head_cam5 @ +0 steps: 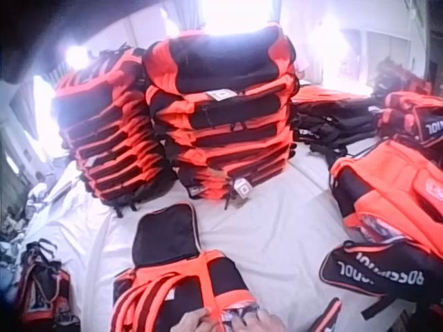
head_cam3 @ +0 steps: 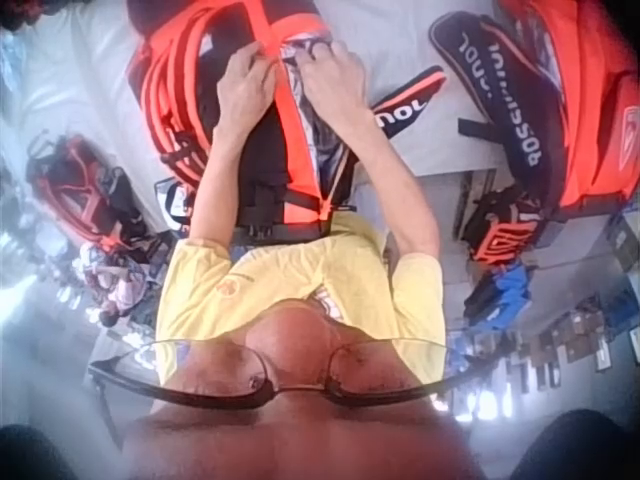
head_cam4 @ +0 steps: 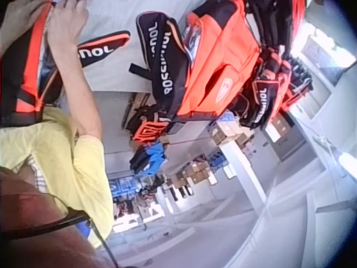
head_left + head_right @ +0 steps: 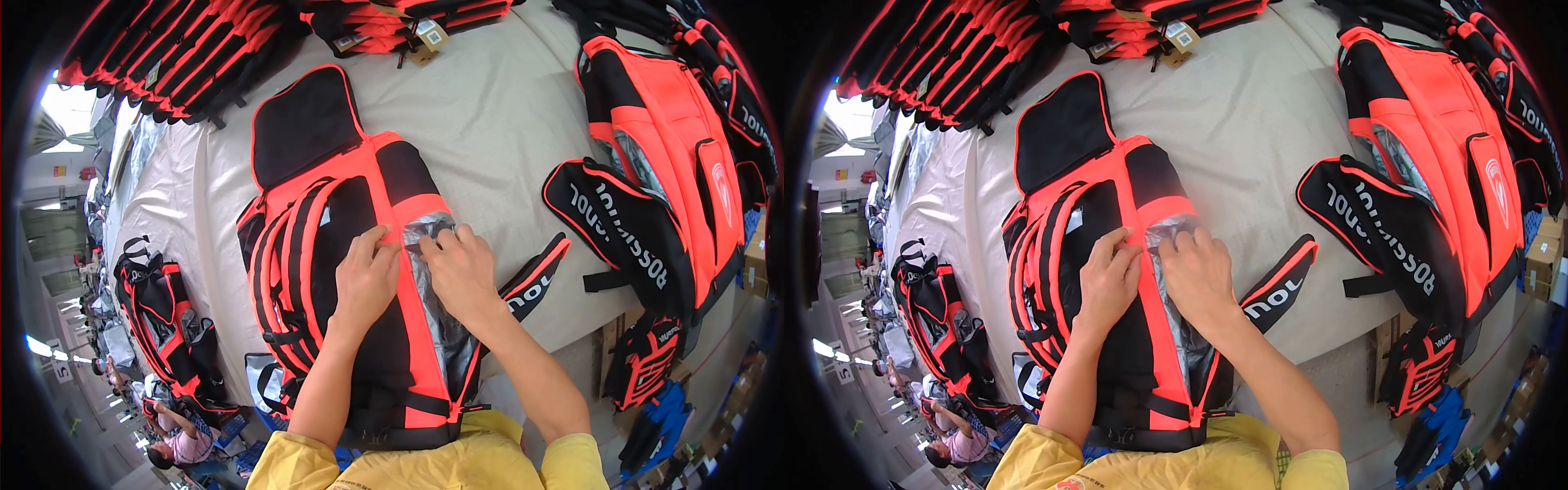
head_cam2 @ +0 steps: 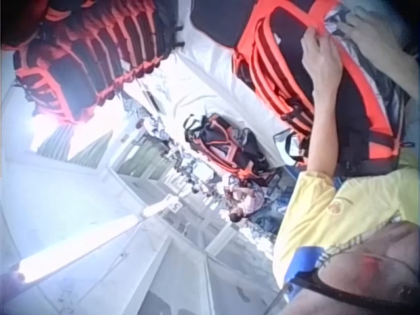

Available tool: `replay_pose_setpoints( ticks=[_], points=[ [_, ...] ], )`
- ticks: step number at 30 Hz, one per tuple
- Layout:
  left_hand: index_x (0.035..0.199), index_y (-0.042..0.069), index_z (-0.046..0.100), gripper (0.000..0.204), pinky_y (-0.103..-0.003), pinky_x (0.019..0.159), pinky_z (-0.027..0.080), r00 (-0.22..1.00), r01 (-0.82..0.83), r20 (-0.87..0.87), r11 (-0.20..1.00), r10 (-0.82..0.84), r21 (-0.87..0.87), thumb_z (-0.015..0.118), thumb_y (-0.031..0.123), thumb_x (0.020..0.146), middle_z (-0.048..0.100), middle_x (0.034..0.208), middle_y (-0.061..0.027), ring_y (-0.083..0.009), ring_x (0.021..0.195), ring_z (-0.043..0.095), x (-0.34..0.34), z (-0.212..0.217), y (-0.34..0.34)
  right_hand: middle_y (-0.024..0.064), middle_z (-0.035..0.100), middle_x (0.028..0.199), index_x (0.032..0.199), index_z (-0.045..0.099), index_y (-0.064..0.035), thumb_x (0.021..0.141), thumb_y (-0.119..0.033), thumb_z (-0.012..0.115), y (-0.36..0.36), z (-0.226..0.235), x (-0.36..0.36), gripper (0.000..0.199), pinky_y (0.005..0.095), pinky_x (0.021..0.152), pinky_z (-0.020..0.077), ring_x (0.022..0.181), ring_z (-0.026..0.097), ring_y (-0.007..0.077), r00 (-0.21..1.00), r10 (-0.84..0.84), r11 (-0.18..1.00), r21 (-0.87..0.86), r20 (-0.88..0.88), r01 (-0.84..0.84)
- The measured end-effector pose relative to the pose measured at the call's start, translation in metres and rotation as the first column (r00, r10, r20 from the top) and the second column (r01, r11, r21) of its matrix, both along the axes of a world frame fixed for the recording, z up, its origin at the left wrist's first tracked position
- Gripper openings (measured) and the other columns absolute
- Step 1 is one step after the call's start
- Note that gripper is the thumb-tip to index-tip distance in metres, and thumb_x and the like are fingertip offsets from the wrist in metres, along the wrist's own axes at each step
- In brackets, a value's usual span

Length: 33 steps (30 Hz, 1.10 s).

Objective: Inspecting, folding, and organizing red and black backpacks on a factory work table.

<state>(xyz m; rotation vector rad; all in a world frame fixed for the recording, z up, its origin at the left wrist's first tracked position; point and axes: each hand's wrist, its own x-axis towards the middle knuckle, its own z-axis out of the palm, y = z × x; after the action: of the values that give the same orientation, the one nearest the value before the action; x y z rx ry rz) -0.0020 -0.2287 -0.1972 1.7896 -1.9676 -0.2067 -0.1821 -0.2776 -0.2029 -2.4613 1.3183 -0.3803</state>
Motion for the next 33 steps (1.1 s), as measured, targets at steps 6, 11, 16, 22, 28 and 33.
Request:
replay_pose_setpoints(
  ticks=[6,11,16,22,28,33],
  points=[
    [0.095,-0.001,0.075,0.013,-0.037,0.074,0.059,0.999,0.031,-0.008,0.998,-0.032,-0.045,0.079,-0.003,0.083,0.07,0.118,-0.013,-0.0266,0.093,0.072,0.002,-0.004,0.0,0.0067,0.068,0.085,0.097,0.077,-0.0084,0.089,-0.019,0.078,-0.001,0.001,0.001,0.014,0.0417,0.073,0.0549,0.089,0.065,0.0278,1.0,0.008,1.0,-0.001,-0.001,-0.008],
    [0.1,-0.001,0.076,0.02,-0.036,0.071,0.057,0.995,0.025,-0.097,0.999,-0.028,-0.028,0.078,-0.003,0.08,0.065,0.119,-0.0134,-0.0287,0.092,0.067,0.003,-0.006,0.0,0.0076,0.07,0.086,0.094,0.076,-0.009,0.088,-0.018,0.077,-0.004,0.003,0.005,0.011,0.0426,0.073,0.0558,0.09,0.067,0.0284,0.999,0.026,0.999,0.031,-0.036,-0.025],
    [0.103,0.0,0.078,0.024,-0.035,0.069,0.056,0.973,-0.034,-0.228,0.998,0.023,-0.046,0.077,-0.007,0.08,0.063,0.122,-0.0149,-0.0267,0.09,0.066,-0.001,-0.007,-0.004,0.0075,0.069,0.086,0.093,0.075,-0.0079,0.084,-0.016,0.073,-0.004,-0.002,0.0,0.013,0.0414,0.071,0.0554,0.09,0.068,0.0285,0.999,-0.004,1.0,0.01,0.042,0.004],
    [0.087,0.001,0.069,0.009,-0.036,0.081,0.055,0.794,-0.057,-0.57,0.959,0.213,0.279,0.076,-0.004,0.088,0.062,0.112,-0.0141,-0.0245,0.092,0.067,-0.056,0.063,0.023,0.0129,0.073,0.096,0.123,0.073,-0.0051,0.097,-0.015,0.075,0.003,0.073,-0.061,0.028,0.0432,0.081,0.0556,0.092,0.07,0.0309,0.932,-0.335,0.941,0.092,0.137,0.325],
    [0.092,0.008,0.073,0.019,-0.042,0.067,0.056,0.948,0.207,-0.306,0.904,-0.09,0.374,0.074,0.027,0.096,0.066,0.084,-0.0112,-0.0289,0.077,0.071,-0.089,0.095,0.062,0.0174,0.072,0.105,0.131,0.067,-0.0029,0.104,-0.016,0.07,0.021,0.114,-0.08,0.03,0.0465,0.076,0.0563,0.091,0.072,0.039,0.796,-0.497,0.82,0.487,0.345,0.301],
    [0.103,-0.001,0.073,0.008,-0.04,0.063,0.052,0.914,-0.23,-0.275,0.939,0.299,0.255,0.074,0.003,0.096,0.063,0.083,-0.0142,-0.0278,0.067,0.066,-0.022,0.028,0.029,0.0199,0.073,0.106,0.132,0.067,-0.0015,0.106,-0.025,0.068,0.031,0.052,-0.029,0.035,0.0489,0.076,0.0578,0.094,0.074,0.0404,0.883,-0.326,0.844,0.524,0.339,0.11]
  ],
)
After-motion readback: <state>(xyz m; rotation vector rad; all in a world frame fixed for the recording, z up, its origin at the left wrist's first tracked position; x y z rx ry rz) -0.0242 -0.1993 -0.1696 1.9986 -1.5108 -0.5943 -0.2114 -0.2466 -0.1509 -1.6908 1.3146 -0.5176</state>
